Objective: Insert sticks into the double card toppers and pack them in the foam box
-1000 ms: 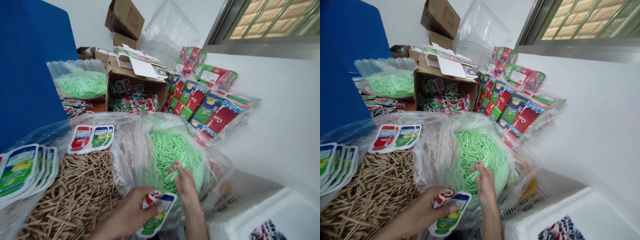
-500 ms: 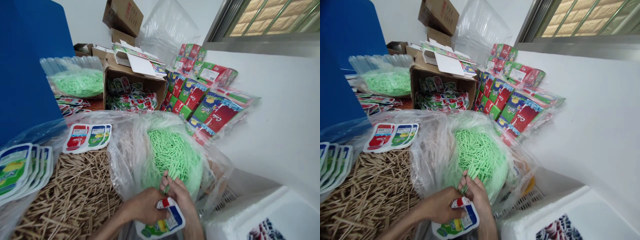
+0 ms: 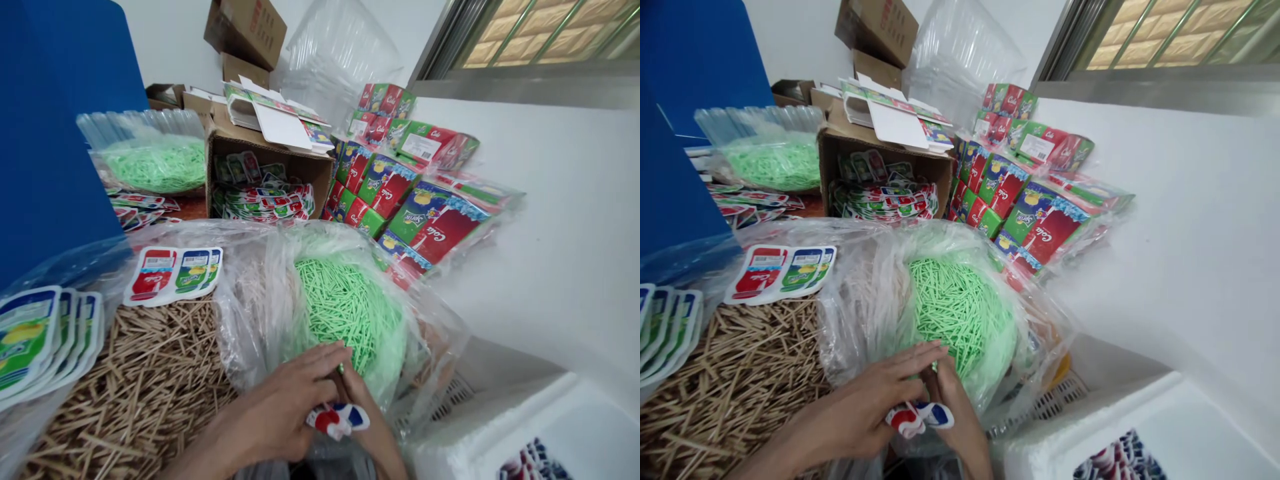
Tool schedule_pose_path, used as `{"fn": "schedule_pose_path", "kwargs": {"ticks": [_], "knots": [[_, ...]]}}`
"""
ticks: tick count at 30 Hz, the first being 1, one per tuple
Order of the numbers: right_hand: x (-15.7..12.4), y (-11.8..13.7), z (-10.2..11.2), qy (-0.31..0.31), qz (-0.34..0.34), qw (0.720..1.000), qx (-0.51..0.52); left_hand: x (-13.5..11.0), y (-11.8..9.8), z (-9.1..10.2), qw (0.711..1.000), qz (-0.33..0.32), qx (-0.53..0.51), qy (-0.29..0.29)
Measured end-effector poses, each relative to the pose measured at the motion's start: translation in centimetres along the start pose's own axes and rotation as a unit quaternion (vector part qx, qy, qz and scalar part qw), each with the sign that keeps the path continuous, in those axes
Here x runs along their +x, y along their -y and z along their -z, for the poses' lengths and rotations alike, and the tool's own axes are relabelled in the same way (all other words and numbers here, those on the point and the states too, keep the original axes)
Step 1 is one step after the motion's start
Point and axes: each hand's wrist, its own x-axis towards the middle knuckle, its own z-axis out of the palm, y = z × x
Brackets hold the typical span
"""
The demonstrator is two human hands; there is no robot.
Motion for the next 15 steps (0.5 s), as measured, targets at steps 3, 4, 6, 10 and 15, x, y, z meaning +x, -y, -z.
{"fn": "schedule_pose_path", "kwargs": {"ticks": [3,4,6,10,15], "knots": [[0.6,0.2,-0.2,-0.031,0.013,0.998,-0.053,-1.1,-0.3,0.4,0.995,0.046,-0.046,-0.076],[0.7,0.2,-0.2,-0.041,0.017,0.996,-0.076,-1.8,-0.5,0.7,0.987,0.084,-0.073,-0.115],[0.7,0.2,-0.2,-0.050,0.032,0.991,-0.118,-3.5,-0.8,1.0,0.941,0.213,-0.145,-0.218],[0.6,0.2,-0.6,-0.058,0.087,0.984,-0.144,-7.8,-0.3,0.5,0.712,0.436,-0.304,-0.459],[0.4,0.8,-2.1,-0.035,0.132,0.981,-0.135,-13.0,1.0,-0.7,0.587,0.487,-0.340,-0.550]]}}
